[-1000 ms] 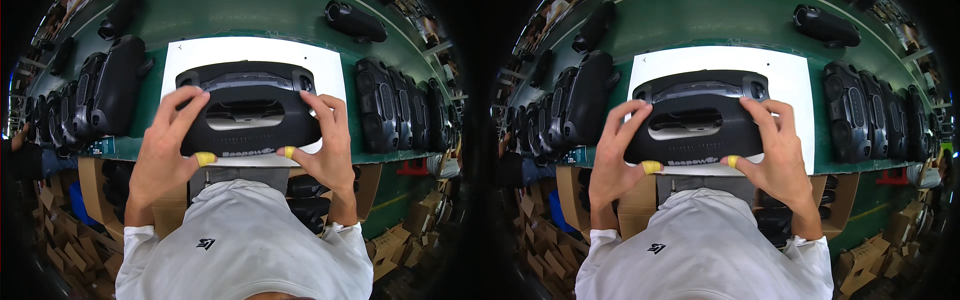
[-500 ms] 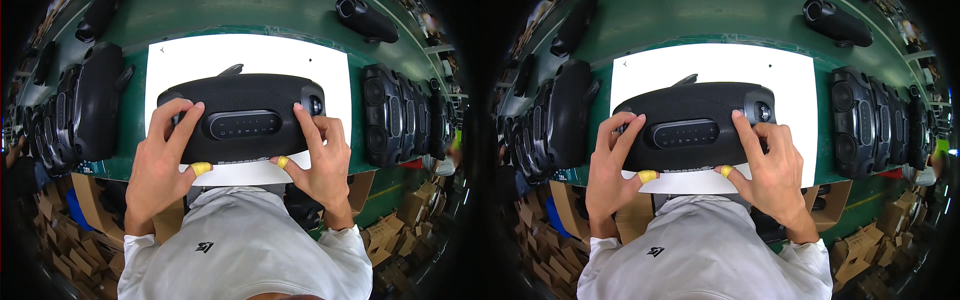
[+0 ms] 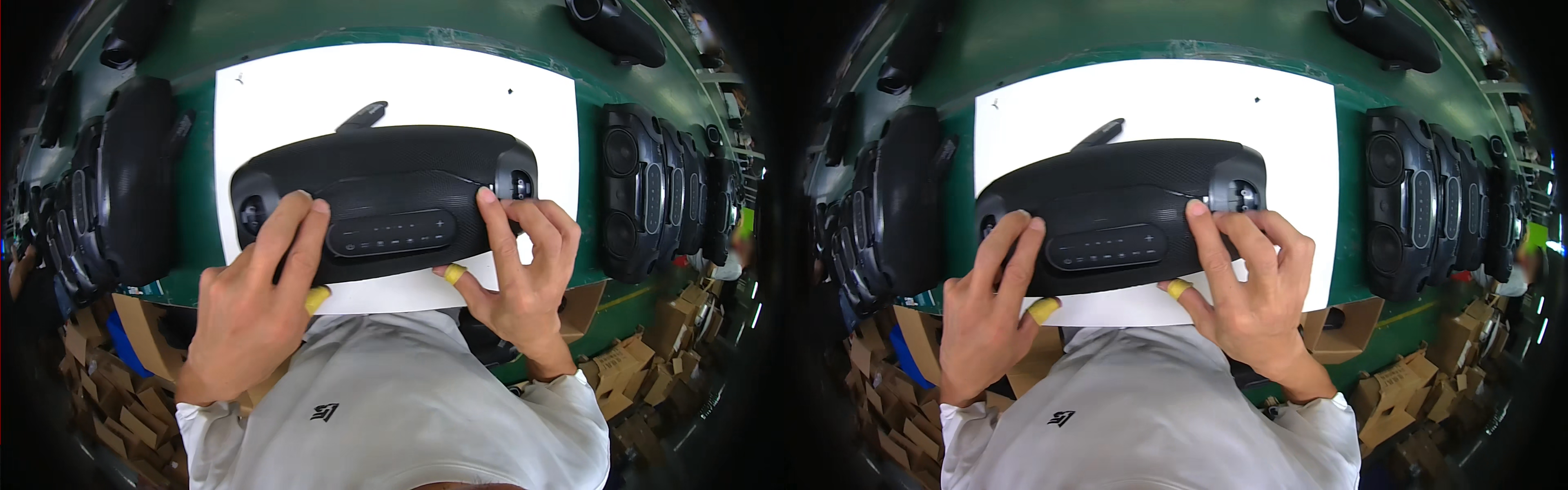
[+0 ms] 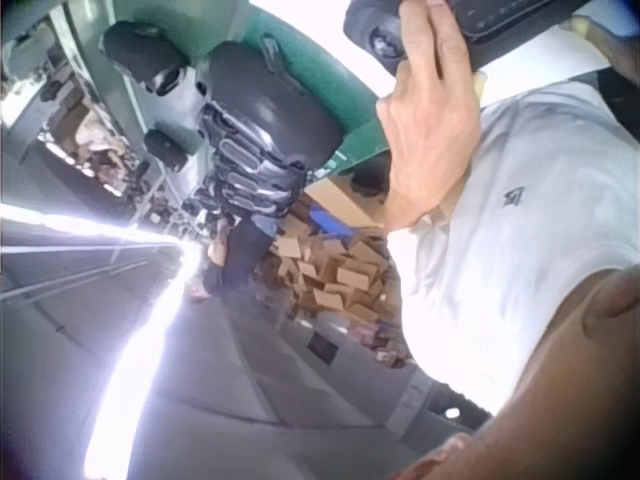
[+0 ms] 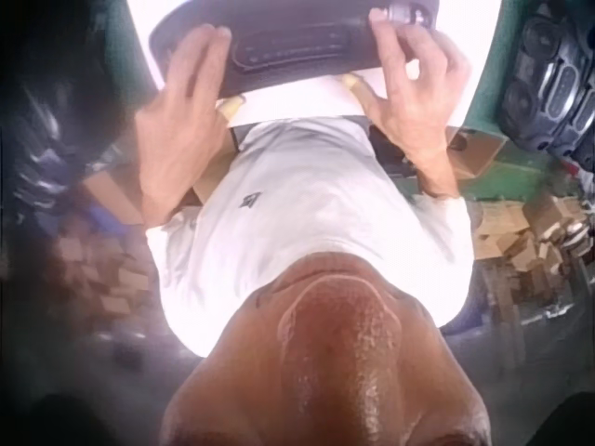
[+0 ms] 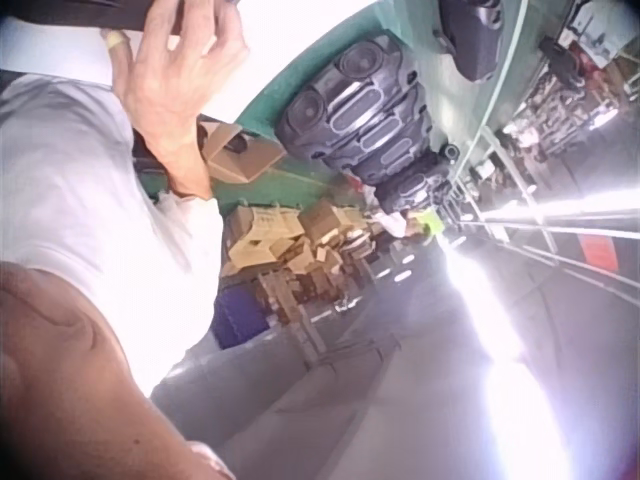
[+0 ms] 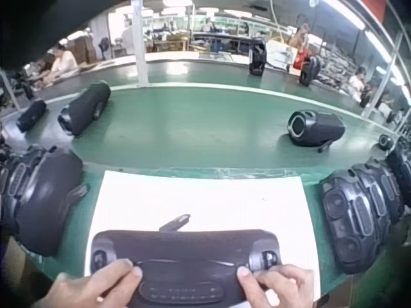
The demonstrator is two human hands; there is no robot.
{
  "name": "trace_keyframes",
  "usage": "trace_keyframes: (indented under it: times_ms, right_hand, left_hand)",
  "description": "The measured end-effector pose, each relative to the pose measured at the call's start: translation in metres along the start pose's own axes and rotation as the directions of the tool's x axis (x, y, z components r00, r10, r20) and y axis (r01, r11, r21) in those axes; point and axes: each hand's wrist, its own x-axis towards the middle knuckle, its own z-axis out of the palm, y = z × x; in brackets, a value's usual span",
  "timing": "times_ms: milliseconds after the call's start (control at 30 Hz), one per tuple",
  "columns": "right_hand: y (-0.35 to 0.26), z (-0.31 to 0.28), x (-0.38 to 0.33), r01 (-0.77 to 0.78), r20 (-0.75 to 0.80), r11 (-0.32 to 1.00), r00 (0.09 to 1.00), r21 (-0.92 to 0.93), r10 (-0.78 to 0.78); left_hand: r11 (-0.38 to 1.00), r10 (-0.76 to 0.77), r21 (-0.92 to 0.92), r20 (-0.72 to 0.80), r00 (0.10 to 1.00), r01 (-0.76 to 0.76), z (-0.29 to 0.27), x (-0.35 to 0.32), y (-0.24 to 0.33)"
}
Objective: Assembling and inspecting portable wireless speakers on a factory production line.
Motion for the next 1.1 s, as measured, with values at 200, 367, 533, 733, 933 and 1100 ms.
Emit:
trace_keyframes:
  times_ms: [200,367,533,733,933,1100]
  right_hand:
    - [0.004,0.004,0.008,0.035,0.014,0.998,0.999,0.048,-0.036]
    - [0.011,0.007,0.007,0.04,-0.016,0.998,0.999,0.05,-0.039]
    - [0.014,0.003,0.01,0.02,-0.027,0.989,1.0,0.15,-0.016]
    - [0.043,0.018,0.022,-0.202,0.073,0.662,0.973,0.721,0.217]
    - [0.036,0.025,0.02,-0.304,0.144,0.554,0.938,0.775,0.314]
    - [0.04,0.023,0.025,-0.285,0.139,0.549,0.946,0.785,0.293]
  left_hand:
    - [0.976,-0.057,0.215,0.093,0.994,0.035,-0.024,0.004,0.017]
    - [0.978,0.096,0.19,-0.022,0.995,-0.091,-0.029,0.063,-0.007]
    - [0.962,0.143,-0.216,-0.134,0.981,-0.169,0.005,0.104,-0.008]
    - [0.983,0.142,-0.104,-0.102,0.985,-0.153,0.025,0.125,0.001]
    - [0.988,0.152,-0.029,-0.026,0.988,-0.153,0.026,0.132,0.002]
    - [0.979,0.148,-0.149,0.025,0.989,-0.142,0.017,0.132,-0.004]
